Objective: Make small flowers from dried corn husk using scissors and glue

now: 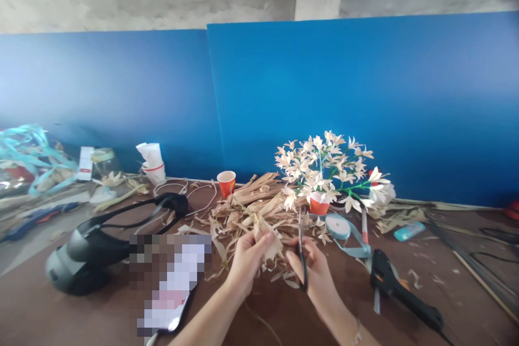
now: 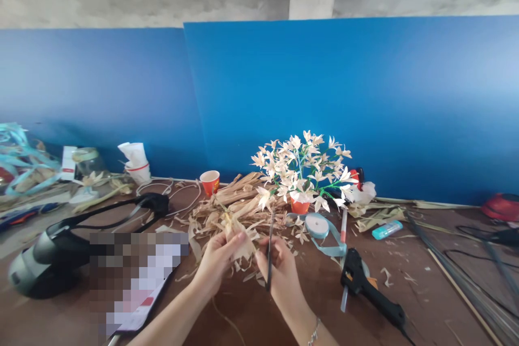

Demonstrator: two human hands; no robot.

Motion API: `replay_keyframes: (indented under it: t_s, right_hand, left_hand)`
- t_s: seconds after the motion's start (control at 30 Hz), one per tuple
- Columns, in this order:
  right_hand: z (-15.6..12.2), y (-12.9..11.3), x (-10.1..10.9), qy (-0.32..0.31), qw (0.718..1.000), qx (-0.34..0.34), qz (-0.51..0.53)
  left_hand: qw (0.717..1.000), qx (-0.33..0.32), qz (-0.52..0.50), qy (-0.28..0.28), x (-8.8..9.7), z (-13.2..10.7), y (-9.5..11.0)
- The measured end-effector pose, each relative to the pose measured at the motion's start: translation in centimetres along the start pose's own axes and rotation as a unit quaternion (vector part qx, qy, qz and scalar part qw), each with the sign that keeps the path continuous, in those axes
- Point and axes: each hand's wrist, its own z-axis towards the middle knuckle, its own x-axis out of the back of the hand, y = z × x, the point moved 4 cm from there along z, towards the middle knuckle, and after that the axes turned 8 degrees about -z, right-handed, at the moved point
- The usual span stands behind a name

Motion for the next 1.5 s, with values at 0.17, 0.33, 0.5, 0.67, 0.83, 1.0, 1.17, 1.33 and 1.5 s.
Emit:
replay_keyframes:
  t_s: [0.17,0.33,0.5,0.67,0.83,1.0,1.17,1.33,1.5]
  right_hand:
    - [-1.0,1.0,-2.0,-0.141,0.982,-0.093,-0.084]
    - [-1.8,1.6,-3.1,-0.191,0.973,-0.102,-0.083]
    - [-1.7,1.3,-2.9,-0.176,0.975,-0.1,-0.092]
    - [-1.5,1.3,-2.7,-0.172,0.971,-0.111,-0.126]
    - [-1.5,1.4,-2.6,-0.159,0.973,-0.111,-0.128]
    - [-1.4,1.2,-2.7,-0.162,0.975,-0.096,-0.121]
    - [-1.3,0.9,-2.5,-0.166,0.975,-0.088,-0.118]
    - [-1.4,0.5,-2.3,-0.181,0.972,-0.081,-0.127]
    - [-1.4,0.3,-2.1,-0.18,0.97,-0.087,-0.137]
  left_hand:
    - [0.993,-0.063,-0.059,0.084,1.2,0.5,1.1]
    - [0.989,-0.094,-0.058,0.098,1.3,0.6,1.5]
    - [0.99,-0.058,-0.053,0.119,1.2,0.5,0.9]
    - [0.991,-0.052,-0.062,0.106,1.0,0.5,0.6]
    - [0.99,-0.052,-0.082,0.099,0.7,0.2,0.9]
    - [0.991,-0.034,-0.092,0.096,0.6,0.3,1.1]
    - [0.994,-0.023,-0.078,0.067,0.9,0.7,1.2]
    - [0.997,-0.015,-0.053,0.049,1.2,1.0,1.3]
    - [0.998,-0.013,-0.045,0.037,1.5,1.2,1.3]
